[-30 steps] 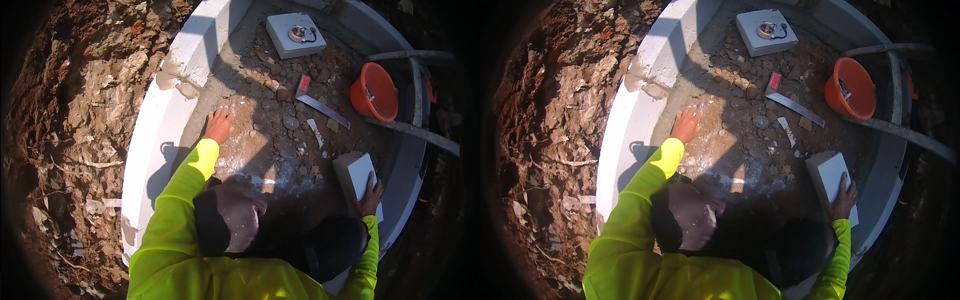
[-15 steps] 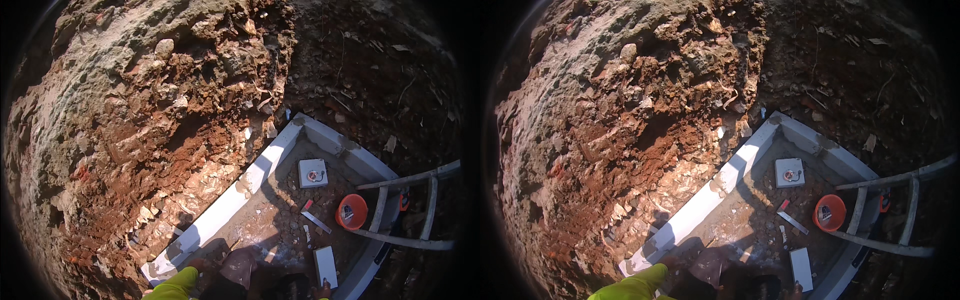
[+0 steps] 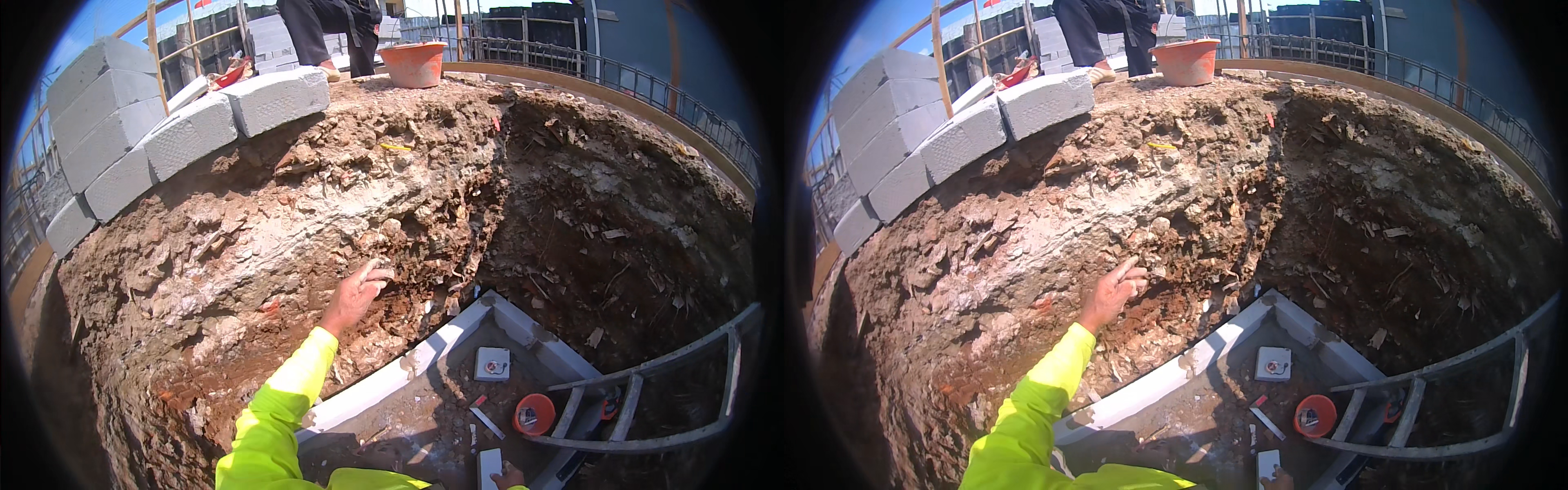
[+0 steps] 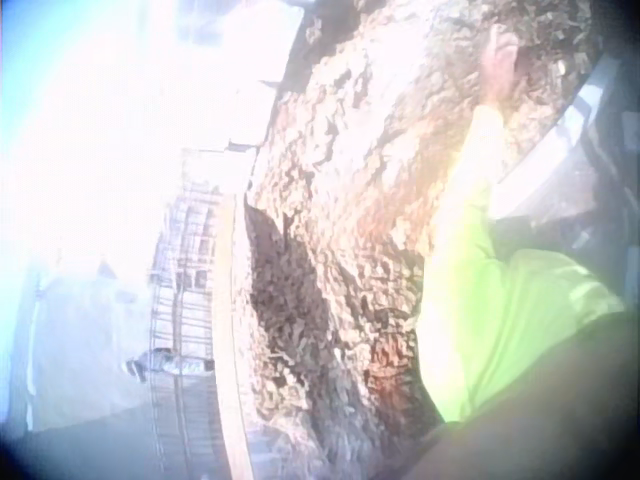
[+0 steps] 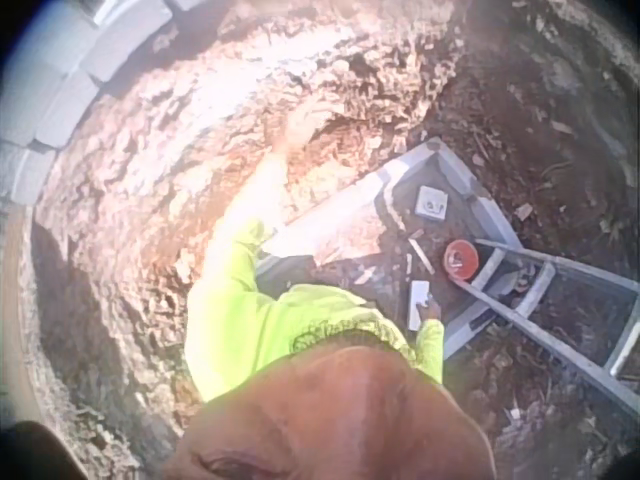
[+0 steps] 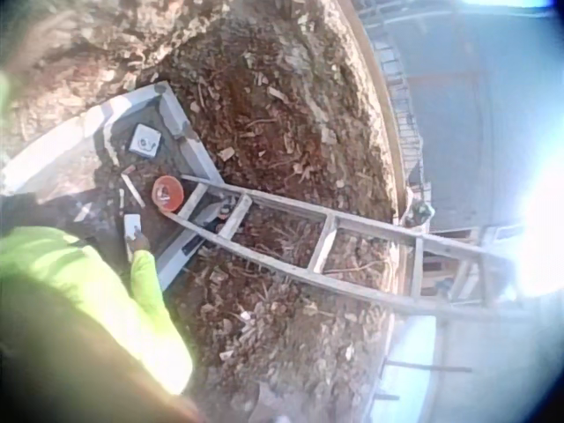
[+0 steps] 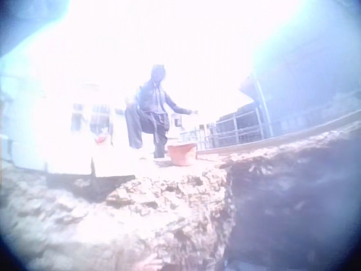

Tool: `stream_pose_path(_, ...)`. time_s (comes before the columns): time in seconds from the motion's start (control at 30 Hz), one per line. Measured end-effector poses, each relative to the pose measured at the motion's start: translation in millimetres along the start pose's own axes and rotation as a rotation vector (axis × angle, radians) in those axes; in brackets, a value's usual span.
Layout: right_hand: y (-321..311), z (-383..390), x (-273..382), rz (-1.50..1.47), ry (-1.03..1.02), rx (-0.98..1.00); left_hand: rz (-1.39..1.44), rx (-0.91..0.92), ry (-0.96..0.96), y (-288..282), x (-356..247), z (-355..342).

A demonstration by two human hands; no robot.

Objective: The person pours cement from a bucket into a foundation trench and spreads it with a trowel. They then place white rectangular blocks into the trench, adjusting their position to fit the layout. The person repeats the process of spreading cement and positioning blocks to build up the structure.

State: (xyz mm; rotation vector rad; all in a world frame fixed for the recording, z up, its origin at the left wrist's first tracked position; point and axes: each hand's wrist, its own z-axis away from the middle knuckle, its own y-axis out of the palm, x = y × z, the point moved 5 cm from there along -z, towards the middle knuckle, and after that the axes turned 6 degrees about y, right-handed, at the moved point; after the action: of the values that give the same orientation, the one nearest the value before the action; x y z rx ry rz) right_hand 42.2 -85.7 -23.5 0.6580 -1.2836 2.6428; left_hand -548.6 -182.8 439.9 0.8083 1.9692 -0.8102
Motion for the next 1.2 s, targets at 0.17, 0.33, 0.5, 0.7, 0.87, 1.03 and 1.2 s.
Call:
stream_pose_path(0.17,-71,49,51,-0.177,-0.085,-0.235,0.076,-0.146,0.432,-32,-195,-192)
stream_pose_path(0.33,-54,105,26,-0.24,0.02,-0.264,-0.179,-0.176,0.349,-44,-156,-256)
stream_pose_path(0.5,55,198,-110,-0.324,0.508,-0.224,-0.299,-0.159,0.248,-25,-66,-248)
stream_pose_path(0.7,216,284,-225,-0.506,0.779,-0.259,-0.365,-0.112,0.159,-38,14,-233)
stream_pose_path(0.87,219,265,-101,-0.648,0.704,-0.254,-0.44,-0.084,0.146,-54,23,-245)
stream_pose_path(1.03,228,207,-114,-0.771,0.532,-0.163,-0.37,-0.091,0.209,-36,-2,-268)
stream_pose_path(1.2,85,154,-40,-0.197,0.45,-0.065,-0.437,-0.136,0.293,-40,-72,-285)
